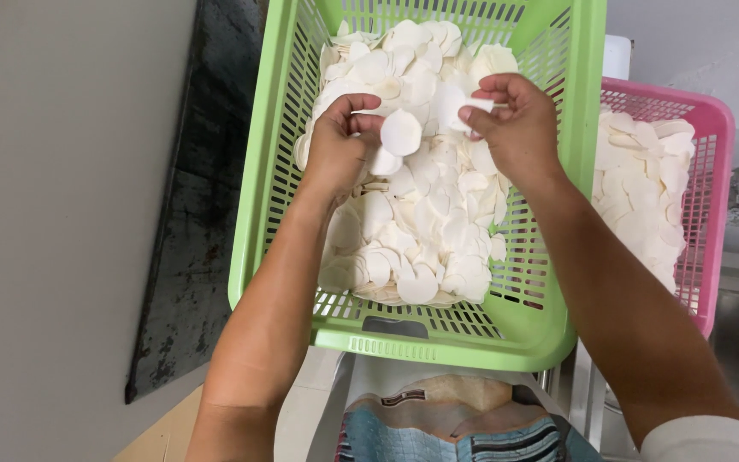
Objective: Separating thin vegetable slices to prevent sticking and stirring them in a deep fryer.
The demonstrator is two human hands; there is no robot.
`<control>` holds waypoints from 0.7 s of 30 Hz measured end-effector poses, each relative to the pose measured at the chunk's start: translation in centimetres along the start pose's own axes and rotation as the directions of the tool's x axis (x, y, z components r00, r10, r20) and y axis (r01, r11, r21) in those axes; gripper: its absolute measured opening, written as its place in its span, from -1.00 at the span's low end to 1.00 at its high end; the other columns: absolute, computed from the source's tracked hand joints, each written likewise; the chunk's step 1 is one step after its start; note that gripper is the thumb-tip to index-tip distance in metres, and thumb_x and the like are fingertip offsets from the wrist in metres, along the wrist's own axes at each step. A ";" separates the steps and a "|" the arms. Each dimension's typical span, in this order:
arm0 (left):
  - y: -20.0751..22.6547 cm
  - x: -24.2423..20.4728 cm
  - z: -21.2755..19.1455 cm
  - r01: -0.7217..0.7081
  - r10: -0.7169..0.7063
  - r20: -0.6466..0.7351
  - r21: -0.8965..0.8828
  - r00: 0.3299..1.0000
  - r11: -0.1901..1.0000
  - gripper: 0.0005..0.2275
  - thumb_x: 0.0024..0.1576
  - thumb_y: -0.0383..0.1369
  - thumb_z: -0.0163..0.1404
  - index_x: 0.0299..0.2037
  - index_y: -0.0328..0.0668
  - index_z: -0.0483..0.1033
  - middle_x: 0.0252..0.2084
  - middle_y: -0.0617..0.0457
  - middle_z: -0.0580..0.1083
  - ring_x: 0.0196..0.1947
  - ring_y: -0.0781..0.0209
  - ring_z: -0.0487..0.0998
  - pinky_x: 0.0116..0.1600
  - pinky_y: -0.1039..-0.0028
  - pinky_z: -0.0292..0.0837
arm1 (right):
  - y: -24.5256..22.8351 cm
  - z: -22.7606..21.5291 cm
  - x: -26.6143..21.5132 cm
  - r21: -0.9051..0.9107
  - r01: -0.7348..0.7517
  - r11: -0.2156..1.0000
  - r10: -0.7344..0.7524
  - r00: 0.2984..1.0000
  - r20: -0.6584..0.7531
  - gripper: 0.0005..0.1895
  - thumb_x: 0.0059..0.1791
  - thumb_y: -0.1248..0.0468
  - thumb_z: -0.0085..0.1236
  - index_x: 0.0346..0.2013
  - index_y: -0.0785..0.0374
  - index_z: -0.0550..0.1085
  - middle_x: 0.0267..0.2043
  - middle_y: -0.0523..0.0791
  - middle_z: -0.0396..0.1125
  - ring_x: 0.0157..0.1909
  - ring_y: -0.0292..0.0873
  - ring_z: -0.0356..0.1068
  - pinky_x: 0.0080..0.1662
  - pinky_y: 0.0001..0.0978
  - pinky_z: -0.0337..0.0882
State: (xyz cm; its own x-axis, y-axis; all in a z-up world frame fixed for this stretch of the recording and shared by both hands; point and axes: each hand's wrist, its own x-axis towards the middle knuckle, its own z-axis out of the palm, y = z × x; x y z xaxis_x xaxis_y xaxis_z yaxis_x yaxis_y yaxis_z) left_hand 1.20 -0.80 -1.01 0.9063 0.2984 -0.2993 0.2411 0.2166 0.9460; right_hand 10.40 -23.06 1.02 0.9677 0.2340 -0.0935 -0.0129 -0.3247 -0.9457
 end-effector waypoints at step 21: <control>-1.1 -0.2 -0.7 0.001 -0.009 -0.070 -0.124 0.997 0.992 -0.72 0.02 -0.66 0.16 -0.05 -0.32 0.58 -0.26 -0.06 0.64 -0.38 0.33 0.64 -0.33 0.66 0.60 | 0.4 0.7 0.0 -0.003 -0.091 0.996 0.087 0.946 0.313 -0.68 -0.02 0.48 0.15 0.04 0.32 0.43 -0.26 -0.02 0.35 -0.31 -0.21 0.50 -0.25 -0.47 0.63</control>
State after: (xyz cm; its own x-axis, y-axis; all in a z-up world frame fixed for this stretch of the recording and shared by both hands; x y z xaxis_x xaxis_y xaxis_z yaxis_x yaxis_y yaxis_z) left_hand 0.51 -0.47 -2.08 0.8774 0.3609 -0.3161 0.1967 0.3304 0.9231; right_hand 10.23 -22.58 0.43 0.8352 0.4799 -0.2685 -0.1001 -0.3473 -0.9324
